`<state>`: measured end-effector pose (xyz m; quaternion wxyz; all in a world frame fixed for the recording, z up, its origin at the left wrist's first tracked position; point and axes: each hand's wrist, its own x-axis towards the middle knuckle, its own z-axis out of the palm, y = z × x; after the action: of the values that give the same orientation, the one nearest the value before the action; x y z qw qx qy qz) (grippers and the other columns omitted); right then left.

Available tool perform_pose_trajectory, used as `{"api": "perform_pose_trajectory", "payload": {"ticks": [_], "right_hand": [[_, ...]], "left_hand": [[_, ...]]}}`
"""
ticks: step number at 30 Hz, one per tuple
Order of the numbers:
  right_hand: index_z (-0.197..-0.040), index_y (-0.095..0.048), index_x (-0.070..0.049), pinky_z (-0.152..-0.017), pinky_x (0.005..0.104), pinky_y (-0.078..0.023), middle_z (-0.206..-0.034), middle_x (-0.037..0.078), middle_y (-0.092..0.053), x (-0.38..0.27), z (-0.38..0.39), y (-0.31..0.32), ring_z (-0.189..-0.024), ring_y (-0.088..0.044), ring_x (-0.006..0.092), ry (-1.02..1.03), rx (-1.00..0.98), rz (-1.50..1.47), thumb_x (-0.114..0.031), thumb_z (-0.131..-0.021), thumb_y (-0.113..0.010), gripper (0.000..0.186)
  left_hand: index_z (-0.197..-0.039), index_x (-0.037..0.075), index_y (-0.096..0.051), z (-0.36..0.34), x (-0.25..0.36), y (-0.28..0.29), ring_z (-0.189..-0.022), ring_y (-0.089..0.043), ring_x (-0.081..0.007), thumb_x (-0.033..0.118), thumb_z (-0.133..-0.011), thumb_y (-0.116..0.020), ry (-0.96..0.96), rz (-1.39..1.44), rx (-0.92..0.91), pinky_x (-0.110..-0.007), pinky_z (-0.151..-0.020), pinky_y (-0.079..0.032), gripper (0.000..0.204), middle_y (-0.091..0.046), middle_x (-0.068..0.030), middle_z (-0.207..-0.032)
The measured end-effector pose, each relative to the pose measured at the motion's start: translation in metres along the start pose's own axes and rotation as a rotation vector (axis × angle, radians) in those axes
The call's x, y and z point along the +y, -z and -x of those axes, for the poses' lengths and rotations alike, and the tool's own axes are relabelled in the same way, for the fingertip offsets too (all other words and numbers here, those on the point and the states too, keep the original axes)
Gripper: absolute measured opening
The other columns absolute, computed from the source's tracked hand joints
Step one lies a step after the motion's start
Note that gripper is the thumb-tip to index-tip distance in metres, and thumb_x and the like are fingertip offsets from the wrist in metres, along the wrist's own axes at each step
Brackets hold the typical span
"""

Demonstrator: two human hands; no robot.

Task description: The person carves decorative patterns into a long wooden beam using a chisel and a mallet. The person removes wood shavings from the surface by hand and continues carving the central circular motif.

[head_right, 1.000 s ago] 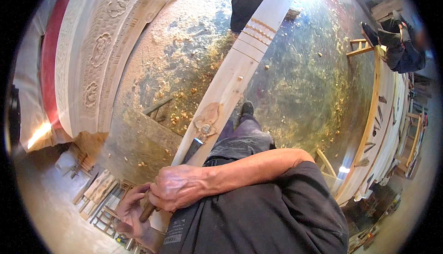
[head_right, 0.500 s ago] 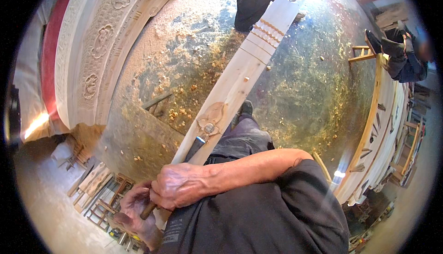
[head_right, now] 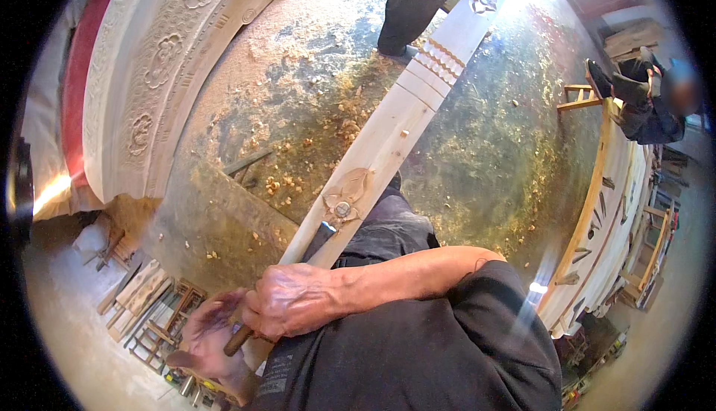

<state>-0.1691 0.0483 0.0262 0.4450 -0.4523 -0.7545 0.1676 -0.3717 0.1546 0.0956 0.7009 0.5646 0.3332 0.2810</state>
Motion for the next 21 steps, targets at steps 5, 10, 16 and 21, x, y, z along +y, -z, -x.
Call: {"api": "perform_pose_trajectory", "payload": {"ticks": [5, 10, 16, 21], "right_hand": [[-0.087, -0.06, -0.005, -0.055, 0.0377, -0.051, -0.075, 0.006, -0.056, 0.001, 0.003, 0.0, -0.062, -0.064, 0.0234, 0.012, -0.034, -0.016, -0.03, -0.093, -0.069, 0.028], [-0.088, -0.06, -0.004, -0.055, 0.0371, -0.05, -0.074, 0.006, -0.056, 0.0, -0.001, -0.002, -0.062, -0.064, 0.0227, -0.031, -0.019, 0.009, -0.031, -0.093, -0.068, 0.029], [-0.092, -0.063, -0.002, -0.055, 0.0361, -0.051, -0.074, 0.005, -0.055, -0.003, -0.001, 0.003, -0.062, -0.064, 0.0211, -0.013, -0.008, 0.049, -0.027, -0.09, -0.069, 0.026], [-0.095, -0.065, -0.001, -0.054, 0.0355, -0.05, -0.074, 0.004, -0.055, 0.0, -0.003, 0.001, -0.063, -0.064, 0.0203, -0.03, 0.003, 0.069, -0.023, -0.088, -0.068, 0.024]], "left_hand": [[-0.109, -0.017, -0.068, 0.008, -0.005, -0.002, -0.11, -0.072, -0.0514, 0.096, -0.093, -0.026, -0.108, -0.065, 0.087, -0.059, -0.103, -0.055, 0.121, -0.069, -0.0421, -0.115], [-0.108, -0.015, -0.069, 0.001, -0.002, 0.005, -0.11, -0.072, -0.0513, 0.096, -0.092, -0.027, -0.051, -0.032, -0.039, -0.057, -0.103, -0.057, 0.12, -0.07, -0.0418, -0.113], [-0.106, -0.016, -0.069, 0.011, 0.006, 0.015, -0.106, -0.074, -0.0499, 0.097, -0.09, -0.033, -0.129, 0.005, 0.031, -0.057, -0.099, -0.059, 0.119, -0.07, -0.0418, -0.109], [-0.102, -0.015, -0.069, -0.002, -0.001, -0.004, -0.097, -0.075, -0.0485, 0.096, -0.091, -0.034, -0.075, -0.044, -0.035, -0.057, -0.095, -0.061, 0.117, -0.071, -0.0402, -0.103]]}}
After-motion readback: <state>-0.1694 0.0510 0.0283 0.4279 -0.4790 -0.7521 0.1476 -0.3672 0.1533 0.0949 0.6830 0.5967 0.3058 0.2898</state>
